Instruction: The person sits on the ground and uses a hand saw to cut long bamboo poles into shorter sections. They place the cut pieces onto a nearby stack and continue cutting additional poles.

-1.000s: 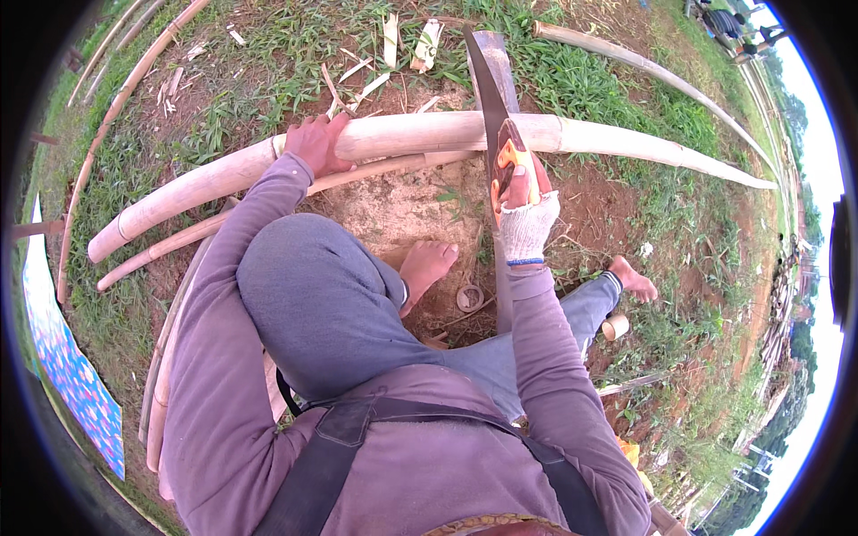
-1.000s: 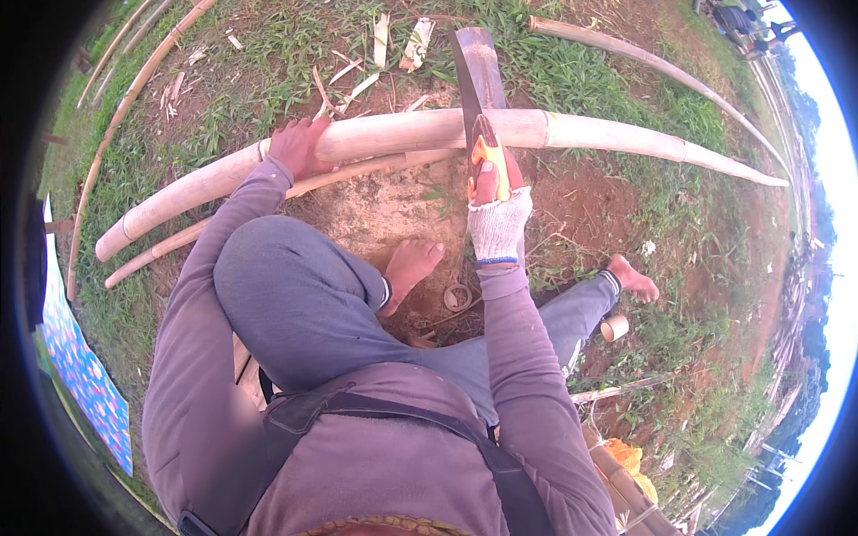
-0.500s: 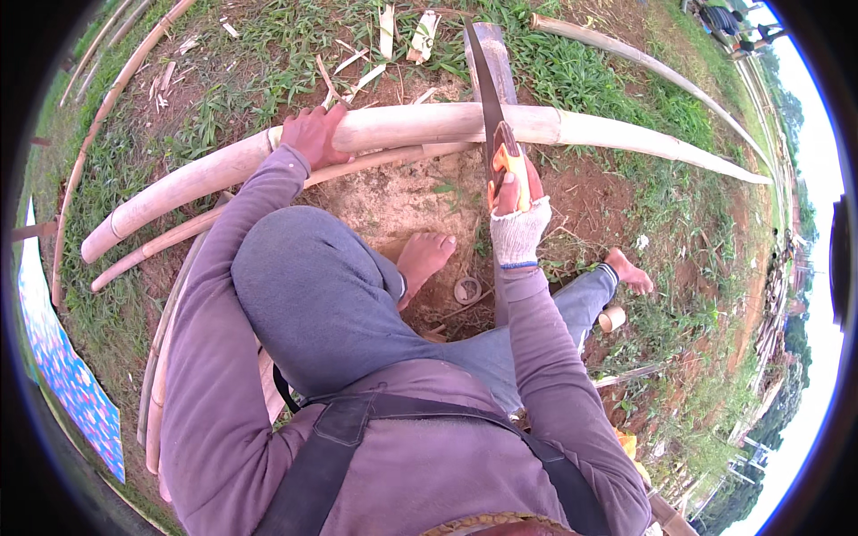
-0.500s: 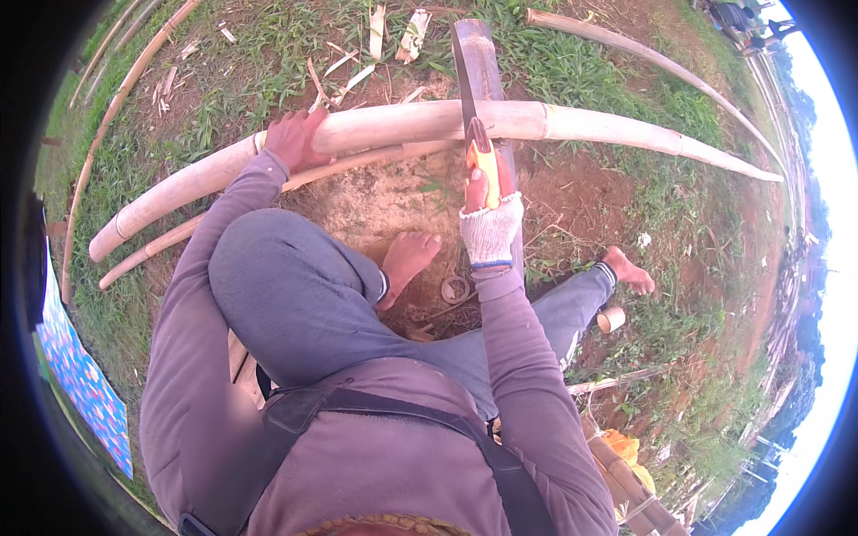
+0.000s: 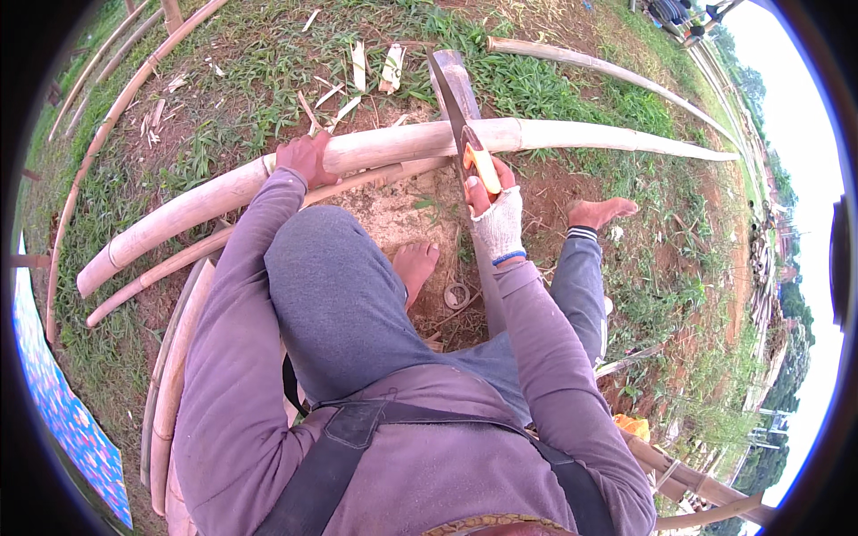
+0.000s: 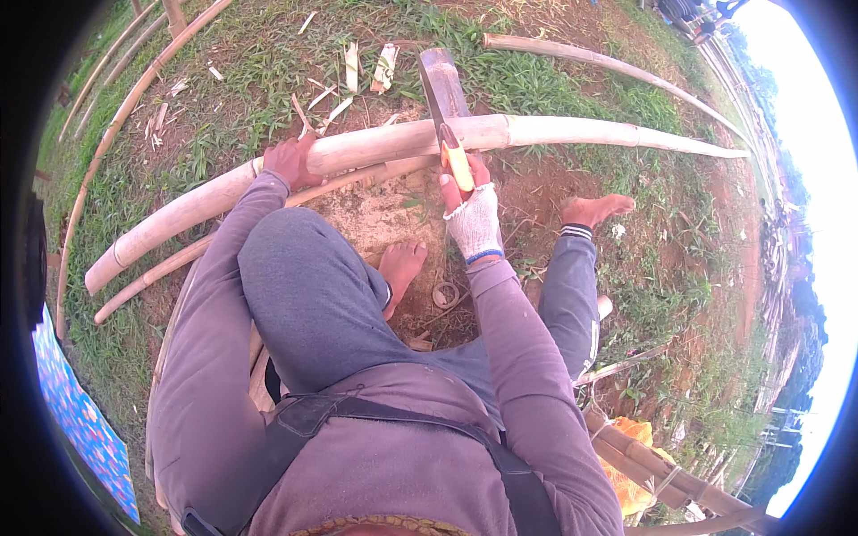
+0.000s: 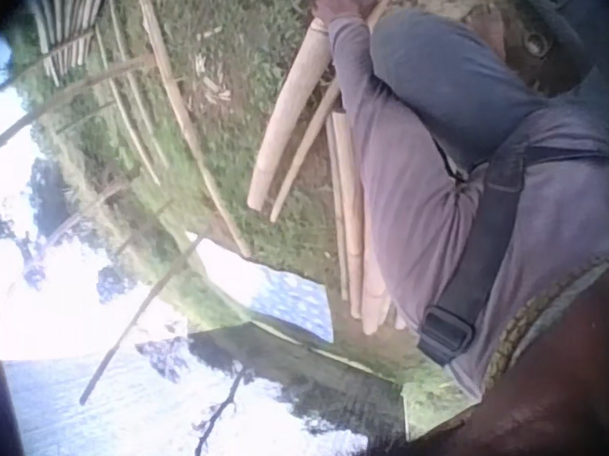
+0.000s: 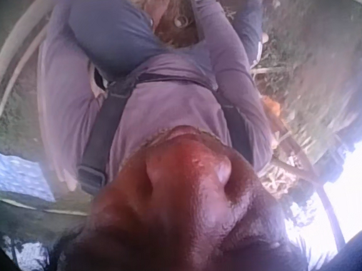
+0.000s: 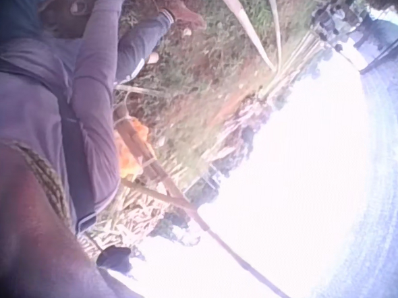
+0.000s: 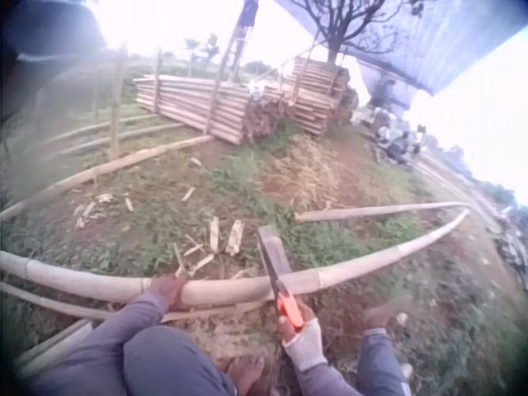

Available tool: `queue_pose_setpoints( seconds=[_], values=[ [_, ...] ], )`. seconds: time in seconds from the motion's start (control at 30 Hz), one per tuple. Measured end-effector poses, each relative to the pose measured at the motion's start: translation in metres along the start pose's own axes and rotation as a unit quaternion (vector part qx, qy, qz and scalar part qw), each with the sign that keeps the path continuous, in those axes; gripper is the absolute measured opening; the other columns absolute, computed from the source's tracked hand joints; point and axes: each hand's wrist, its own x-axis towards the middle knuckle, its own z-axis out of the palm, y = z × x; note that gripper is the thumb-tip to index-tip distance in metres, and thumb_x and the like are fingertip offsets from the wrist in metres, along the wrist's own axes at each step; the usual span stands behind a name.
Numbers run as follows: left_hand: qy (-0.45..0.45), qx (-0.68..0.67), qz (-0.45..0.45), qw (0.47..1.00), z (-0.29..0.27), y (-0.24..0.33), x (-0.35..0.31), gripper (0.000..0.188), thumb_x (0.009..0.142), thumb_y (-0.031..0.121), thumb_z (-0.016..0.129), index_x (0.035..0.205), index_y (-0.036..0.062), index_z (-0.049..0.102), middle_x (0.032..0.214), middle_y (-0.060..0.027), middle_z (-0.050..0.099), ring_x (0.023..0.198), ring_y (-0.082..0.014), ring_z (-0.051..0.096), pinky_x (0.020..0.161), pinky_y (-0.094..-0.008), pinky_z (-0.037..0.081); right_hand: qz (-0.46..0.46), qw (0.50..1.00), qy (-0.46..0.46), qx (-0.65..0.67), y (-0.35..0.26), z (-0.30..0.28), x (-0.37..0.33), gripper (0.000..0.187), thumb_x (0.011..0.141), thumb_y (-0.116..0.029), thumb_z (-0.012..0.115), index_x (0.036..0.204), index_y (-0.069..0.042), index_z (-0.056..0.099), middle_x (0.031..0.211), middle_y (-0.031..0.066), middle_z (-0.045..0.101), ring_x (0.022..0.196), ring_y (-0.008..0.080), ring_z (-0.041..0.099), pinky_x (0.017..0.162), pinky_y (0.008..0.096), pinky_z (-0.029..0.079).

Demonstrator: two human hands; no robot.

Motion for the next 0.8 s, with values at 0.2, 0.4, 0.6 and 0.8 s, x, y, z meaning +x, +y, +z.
queue_pose_setpoints(
  seconds=[0.2,0.4,0.6,0.8],
  values=[
    [-0.011,-0.003,0.002,1.000,0.004,0.001,0.006,0.099,0.073,0.065,0.094,0.152,0.0196,0.054,0.132,-0.0187,0.074,0.126,-0.0395,0.071,0.108,-0.0556,0.053,0.016,0.999,0.041,0.025,-0.020,0.003,0.013,0.050,0.108,-0.021,0.072,0.149,0.001,0.055,0.114,0.0107,0.071,0.086,0.0119,0.068,0.071,0.0280,0.058],
    [0.006,-0.006,0.008,1.000,0.001,-0.003,0.002,0.096,0.073,0.063,0.095,0.150,0.0194,0.056,0.129,-0.0182,0.074,0.126,-0.0401,0.071,0.109,-0.0559,0.052,-0.063,0.994,0.068,-0.053,-0.023,0.010,0.031,0.043,0.106,-0.016,0.072,0.143,0.004,0.063,0.118,0.0151,0.074,0.100,0.0181,0.072,0.085,0.0324,0.060],
    [0.010,-0.021,-0.012,1.000,0.005,-0.013,-0.005,0.094,0.070,0.060,0.096,0.146,0.0199,0.058,0.131,-0.0173,0.072,0.127,-0.0405,0.070,0.107,-0.0559,0.053,0.005,0.994,0.048,-0.101,-0.054,-0.028,-0.063,0.047,0.108,-0.018,0.069,0.145,0.008,0.060,0.129,0.0206,0.073,0.109,0.0255,0.074,0.093,0.0373,0.060],
    [0.021,-0.027,0.018,0.999,0.010,-0.009,-0.003,0.101,0.069,0.057,0.097,0.152,0.0145,0.057,0.133,-0.0213,0.071,0.124,-0.0438,0.069,0.108,-0.0548,0.052,0.103,0.993,0.020,-0.053,-0.060,-0.074,-0.150,0.063,0.107,-0.037,0.068,0.149,0.008,0.056,0.126,0.0201,0.074,0.104,0.0241,0.074,0.088,0.0342,0.061]
  ],
)
